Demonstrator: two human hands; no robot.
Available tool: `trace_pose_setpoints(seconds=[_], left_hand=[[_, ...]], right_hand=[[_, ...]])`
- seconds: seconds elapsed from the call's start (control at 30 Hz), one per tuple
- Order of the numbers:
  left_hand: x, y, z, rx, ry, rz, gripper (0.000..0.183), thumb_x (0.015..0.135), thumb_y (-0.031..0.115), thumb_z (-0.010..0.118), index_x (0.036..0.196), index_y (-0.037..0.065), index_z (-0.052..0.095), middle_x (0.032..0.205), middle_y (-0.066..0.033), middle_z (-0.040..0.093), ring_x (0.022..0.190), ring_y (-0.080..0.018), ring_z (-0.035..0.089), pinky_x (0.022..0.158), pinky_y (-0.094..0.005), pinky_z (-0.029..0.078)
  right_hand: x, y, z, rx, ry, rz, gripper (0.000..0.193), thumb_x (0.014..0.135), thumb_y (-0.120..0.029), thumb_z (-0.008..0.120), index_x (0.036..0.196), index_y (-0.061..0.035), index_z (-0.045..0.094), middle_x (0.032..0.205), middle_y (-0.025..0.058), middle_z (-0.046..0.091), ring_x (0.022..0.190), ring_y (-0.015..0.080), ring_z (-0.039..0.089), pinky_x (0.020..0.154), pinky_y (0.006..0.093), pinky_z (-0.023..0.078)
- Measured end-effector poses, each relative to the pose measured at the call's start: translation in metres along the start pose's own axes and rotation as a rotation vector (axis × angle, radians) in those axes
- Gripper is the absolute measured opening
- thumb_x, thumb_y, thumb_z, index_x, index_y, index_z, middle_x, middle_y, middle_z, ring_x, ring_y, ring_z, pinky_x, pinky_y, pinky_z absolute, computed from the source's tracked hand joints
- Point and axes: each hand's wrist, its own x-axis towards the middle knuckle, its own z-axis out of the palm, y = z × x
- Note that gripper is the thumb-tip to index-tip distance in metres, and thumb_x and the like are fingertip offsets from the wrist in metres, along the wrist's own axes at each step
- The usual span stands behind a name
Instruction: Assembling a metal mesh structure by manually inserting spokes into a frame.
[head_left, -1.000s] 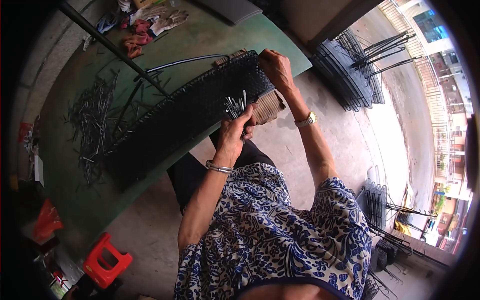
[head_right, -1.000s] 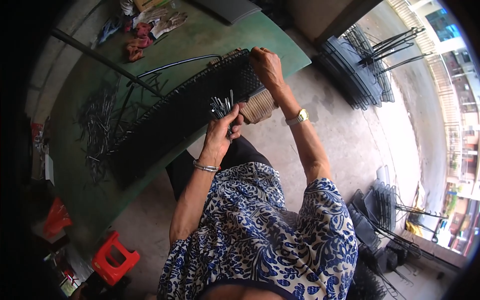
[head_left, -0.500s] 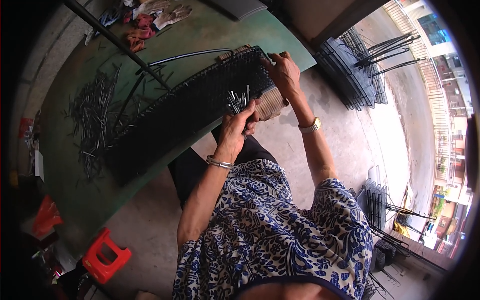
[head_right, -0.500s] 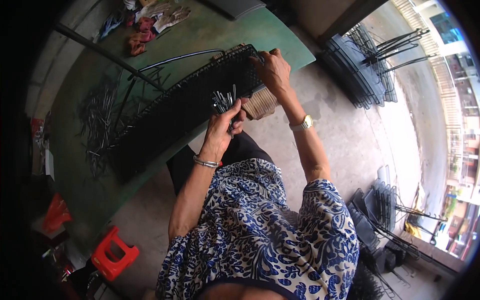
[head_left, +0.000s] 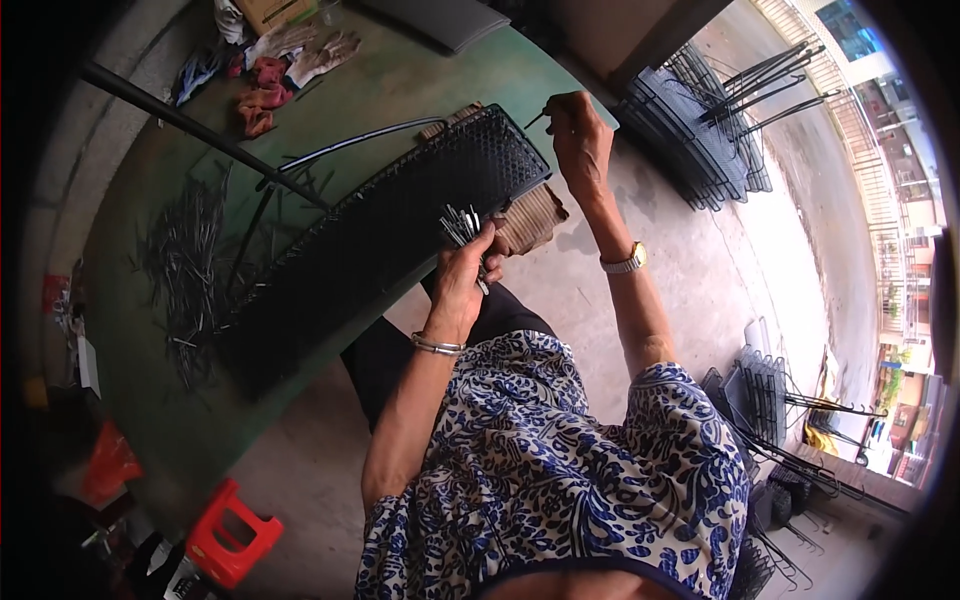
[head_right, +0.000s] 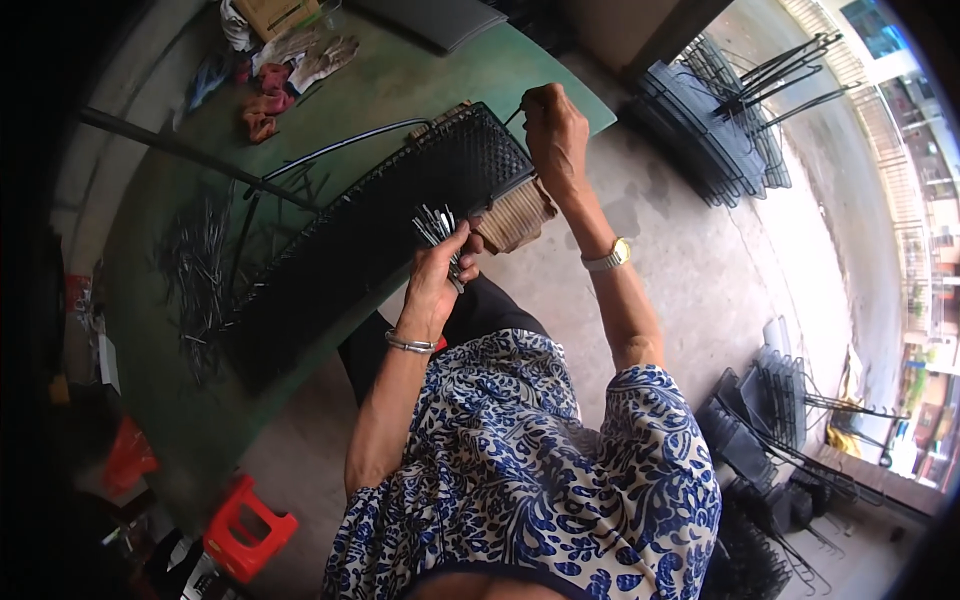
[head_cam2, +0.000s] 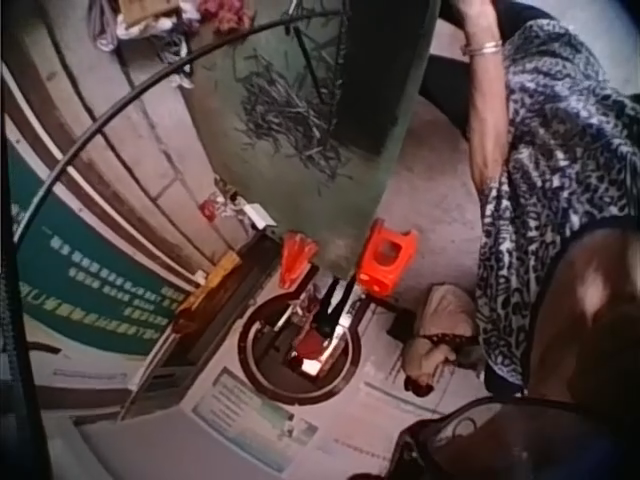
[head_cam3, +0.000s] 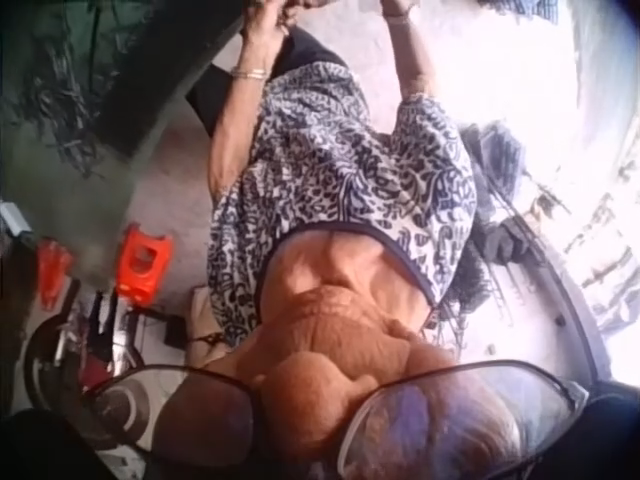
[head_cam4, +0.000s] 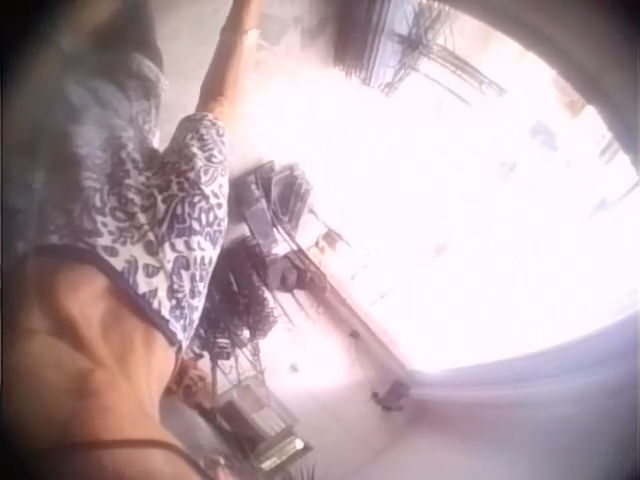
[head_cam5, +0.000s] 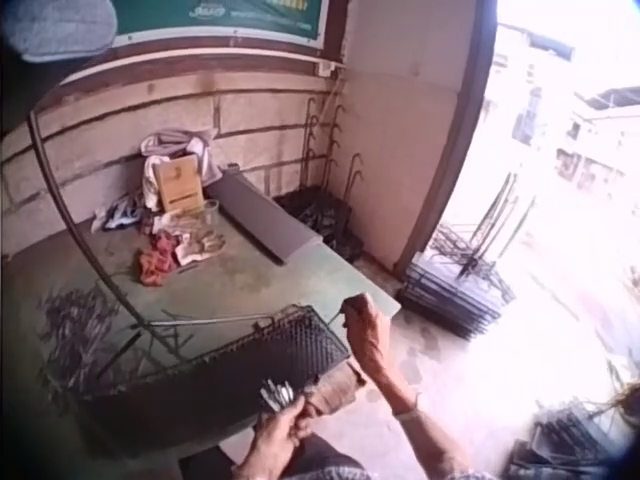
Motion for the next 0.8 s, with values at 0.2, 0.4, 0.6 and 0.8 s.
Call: trace_pose_setpoints(seconds=[0.2, 0.4, 0.6, 0.8], left_hand=[[-0.004, 0.002, 0.005, -0.037, -0.013, -0.009, 0.012, 0.090, 0.020, 0.067, 0.094, 0.009, 0.065, 0.071, -0.0012, 0.059, 0.055, -0.0069, 0.046, 0.046, -0.0215, 0.033], [-0.004, 0.006, 0.003, -0.027, -0.024, -0.023, 0.022, 0.092, 0.024, 0.065, 0.103, 0.005, 0.064, 0.076, -0.0025, 0.059, 0.061, -0.0063, 0.045, 0.049, -0.0207, 0.031], [-0.005, 0.007, 0.004, 0.014, -0.013, 0.036, 0.018, 0.091, 0.023, 0.067, 0.099, 0.007, 0.064, 0.076, -0.0021, 0.059, 0.059, -0.0066, 0.045, 0.049, -0.0210, 0.031], [-0.005, 0.002, 0.010, 0.015, 0.066, 0.123, 0.019, 0.091, 0.022, 0.066, 0.105, 0.010, 0.062, 0.085, -0.0021, 0.064, 0.065, -0.0107, 0.055, 0.053, -0.0245, 0.039]], right_hand=[[0.001, 0.037, 0.033, -0.245, 0.018, -0.174, 0.009, 0.089, -0.014, 0.058, 0.091, -0.0052, 0.061, 0.082, 0.0132, 0.066, 0.071, 0.0308, 0.065, 0.063, 0.0380, 0.050], [-0.006, 0.033, 0.035, -0.463, -0.215, -0.115, 0.013, 0.088, -0.019, 0.056, 0.090, -0.0097, 0.065, 0.089, 0.0154, 0.064, 0.081, 0.0364, 0.062, 0.070, 0.0440, 0.049], [-0.018, -0.015, -0.005, -0.252, -0.436, 0.050, 0.029, 0.090, -0.031, 0.061, 0.092, -0.0036, 0.068, 0.084, 0.0162, 0.063, 0.082, 0.0291, 0.061, 0.072, 0.0394, 0.047], [-0.049, -0.034, -0.021, 0.225, -0.882, 0.259, 0.023, 0.090, -0.021, 0.059, 0.091, 0.0016, 0.062, 0.079, 0.0120, 0.062, 0.076, 0.0193, 0.060, 0.068, 0.0336, 0.047]])
